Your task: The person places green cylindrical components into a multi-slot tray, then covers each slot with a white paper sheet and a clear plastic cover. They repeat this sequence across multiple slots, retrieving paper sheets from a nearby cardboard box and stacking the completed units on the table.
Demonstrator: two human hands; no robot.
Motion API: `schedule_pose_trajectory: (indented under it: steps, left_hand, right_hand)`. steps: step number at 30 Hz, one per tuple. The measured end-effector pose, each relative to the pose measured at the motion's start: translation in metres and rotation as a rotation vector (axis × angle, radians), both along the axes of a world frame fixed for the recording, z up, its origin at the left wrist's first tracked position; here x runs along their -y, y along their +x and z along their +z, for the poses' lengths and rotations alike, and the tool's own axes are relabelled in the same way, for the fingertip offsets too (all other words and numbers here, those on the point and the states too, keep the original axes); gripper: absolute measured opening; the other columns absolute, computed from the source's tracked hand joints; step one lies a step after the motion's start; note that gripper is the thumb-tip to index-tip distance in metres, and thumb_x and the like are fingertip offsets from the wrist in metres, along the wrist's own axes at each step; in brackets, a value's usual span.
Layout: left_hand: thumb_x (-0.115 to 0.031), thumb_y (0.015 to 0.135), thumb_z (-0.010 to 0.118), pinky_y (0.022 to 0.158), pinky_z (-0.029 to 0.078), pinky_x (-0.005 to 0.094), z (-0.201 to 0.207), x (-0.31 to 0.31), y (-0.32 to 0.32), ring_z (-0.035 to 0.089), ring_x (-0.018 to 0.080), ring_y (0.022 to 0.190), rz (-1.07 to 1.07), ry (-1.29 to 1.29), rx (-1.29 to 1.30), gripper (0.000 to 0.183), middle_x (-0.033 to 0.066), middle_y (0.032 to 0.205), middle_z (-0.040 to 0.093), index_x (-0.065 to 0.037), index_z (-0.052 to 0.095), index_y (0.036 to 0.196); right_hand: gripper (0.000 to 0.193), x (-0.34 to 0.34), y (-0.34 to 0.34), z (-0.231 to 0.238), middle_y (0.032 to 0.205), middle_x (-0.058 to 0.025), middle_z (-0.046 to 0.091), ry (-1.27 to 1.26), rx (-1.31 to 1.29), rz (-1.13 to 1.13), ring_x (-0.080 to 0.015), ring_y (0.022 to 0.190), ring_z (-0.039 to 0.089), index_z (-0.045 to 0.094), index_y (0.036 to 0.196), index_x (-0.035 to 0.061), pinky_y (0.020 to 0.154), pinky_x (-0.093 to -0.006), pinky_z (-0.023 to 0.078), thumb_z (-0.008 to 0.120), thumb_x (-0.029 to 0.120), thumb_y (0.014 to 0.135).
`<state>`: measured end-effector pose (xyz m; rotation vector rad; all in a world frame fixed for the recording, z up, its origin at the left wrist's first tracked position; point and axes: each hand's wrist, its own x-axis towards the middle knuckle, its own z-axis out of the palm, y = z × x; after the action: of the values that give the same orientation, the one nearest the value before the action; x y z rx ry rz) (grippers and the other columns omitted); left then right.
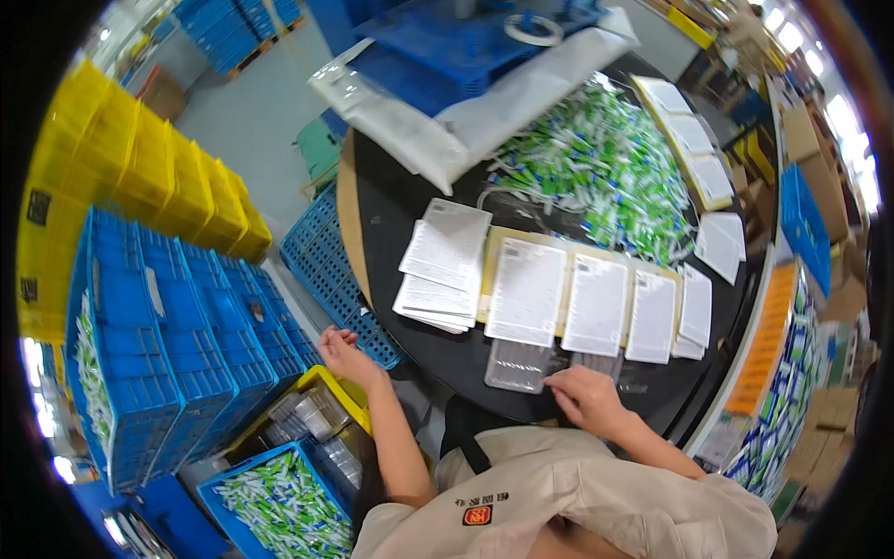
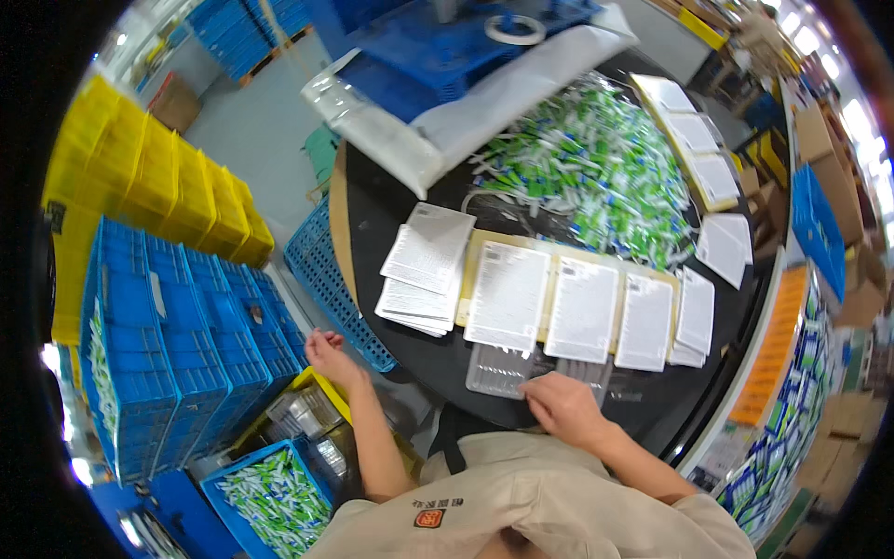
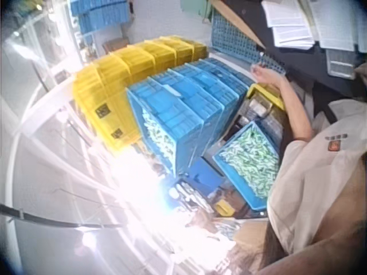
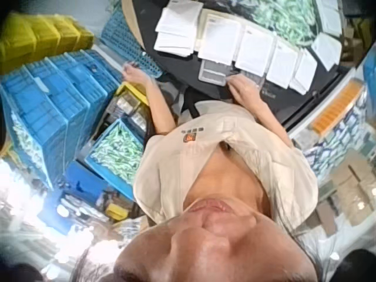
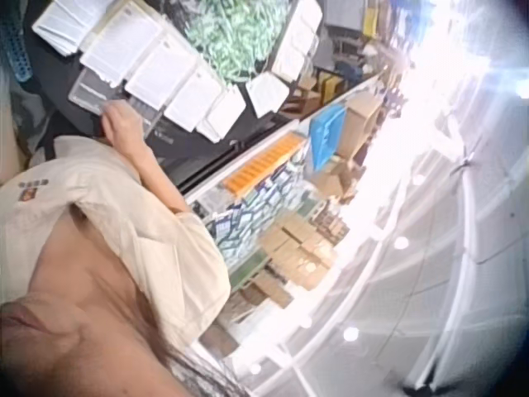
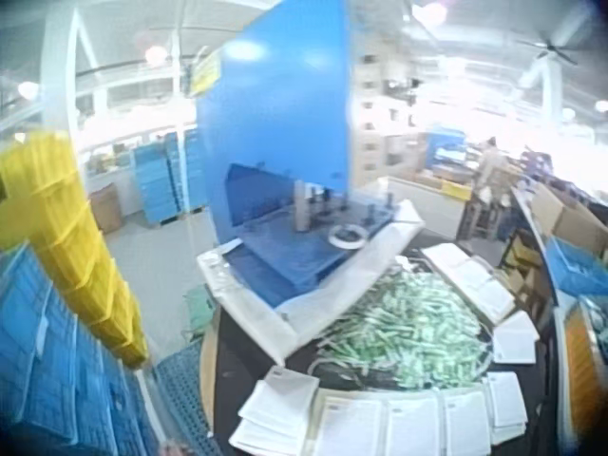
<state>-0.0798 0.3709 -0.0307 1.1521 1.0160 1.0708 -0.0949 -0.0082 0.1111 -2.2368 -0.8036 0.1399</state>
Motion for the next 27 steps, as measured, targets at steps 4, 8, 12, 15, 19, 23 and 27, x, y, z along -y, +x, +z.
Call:
schedule_pose_trajectory:
  steps: [4,8,12,15,19,23,27]
  left_hand:
    - [-0.013,0.098,0.067,0.072,0.051,0.0277,0.093,0.065,-0.024,0.06,0.0128,0.077,-0.352,0.343,-0.135,0.015,0.0049,0.087,0.062,-0.002,0.064,0.108]
    - [-0.009,0.091,0.073,0.074,0.052,0.0298,0.109,0.139,-0.019,0.064,0.0163,0.08,-0.844,0.434,-0.28,0.021,0.0065,0.089,0.065,-0.003,0.065,0.109]
    - [-0.008,0.081,0.081,0.083,0.052,0.0374,0.111,0.189,-0.032,0.066,0.0299,0.093,-1.128,1.187,-0.338,0.024,0.0121,0.101,0.069,-0.005,0.069,0.103]
    - [-0.01,0.084,0.079,0.085,0.051,0.0404,0.114,0.21,-0.042,0.065,0.0336,0.098,-1.134,1.114,-0.307,0.024,0.0114,0.104,0.068,-0.006,0.069,0.105]
    - [-0.008,0.088,0.075,0.086,0.052,0.0411,0.11,0.227,-0.041,0.065,0.0343,0.099,-1.187,1.003,-0.324,0.02,0.0133,0.104,0.069,-0.003,0.068,0.106]
    - [-0.005,0.092,0.071,0.081,0.053,0.0369,0.099,0.22,-0.082,0.067,0.0304,0.087,-1.059,0.906,-0.301,0.012,0.0147,0.096,0.068,-0.001,0.068,0.103]
    - [-0.015,0.1,0.063,0.075,0.054,0.0286,0.061,0.193,-0.148,0.064,0.0178,0.077,-0.774,-0.166,-0.288,0.013,0.0048,0.087,0.067,-0.002,0.064,0.098]
  right_hand:
    - [0.016,0.077,-0.018,-0.013,0.085,-0.015,0.069,-0.003,-0.004,-0.35,-0.0338,0.08,0.069,0.073,0.102,0.0036,0.07,-0.0409,0.054,0.068,0.002,0.086]
    - [0.015,0.125,-0.013,-0.028,0.088,-0.0153,0.07,0.023,0.026,-0.657,-0.0332,0.078,0.068,0.073,0.103,0.0027,0.069,-0.0396,0.054,0.067,0.004,0.089]
    - [0.021,0.159,-0.015,-0.03,0.102,-0.0162,0.07,-0.065,0.309,-0.561,-0.0356,0.094,0.067,0.07,0.106,0.0016,0.082,-0.0415,0.054,0.071,0.006,0.085]
    - [0.027,0.197,-0.004,-0.018,0.109,-0.0169,0.069,-0.041,0.245,-0.995,-0.0376,0.103,0.064,0.068,0.11,0.0012,0.09,-0.0444,0.051,0.072,0.007,0.084]
    - [0.029,0.206,0.0,-0.019,0.112,-0.0149,0.069,-0.034,0.339,-0.756,-0.037,0.105,0.064,0.068,0.111,0.0023,0.091,-0.043,0.051,0.073,0.009,0.084]
    - [0.026,0.249,-0.009,-0.052,0.11,-0.0133,0.067,0.086,0.46,-1.229,-0.0338,0.1,0.064,0.068,0.113,0.0035,0.092,-0.0408,0.051,0.071,0.009,0.087]
    - [0.037,0.366,-0.007,-0.113,0.125,-0.0191,0.061,-0.056,0.17,-1.781,-0.0376,0.121,0.054,0.063,0.125,0.0033,0.107,-0.0454,0.041,0.066,0.026,0.095]
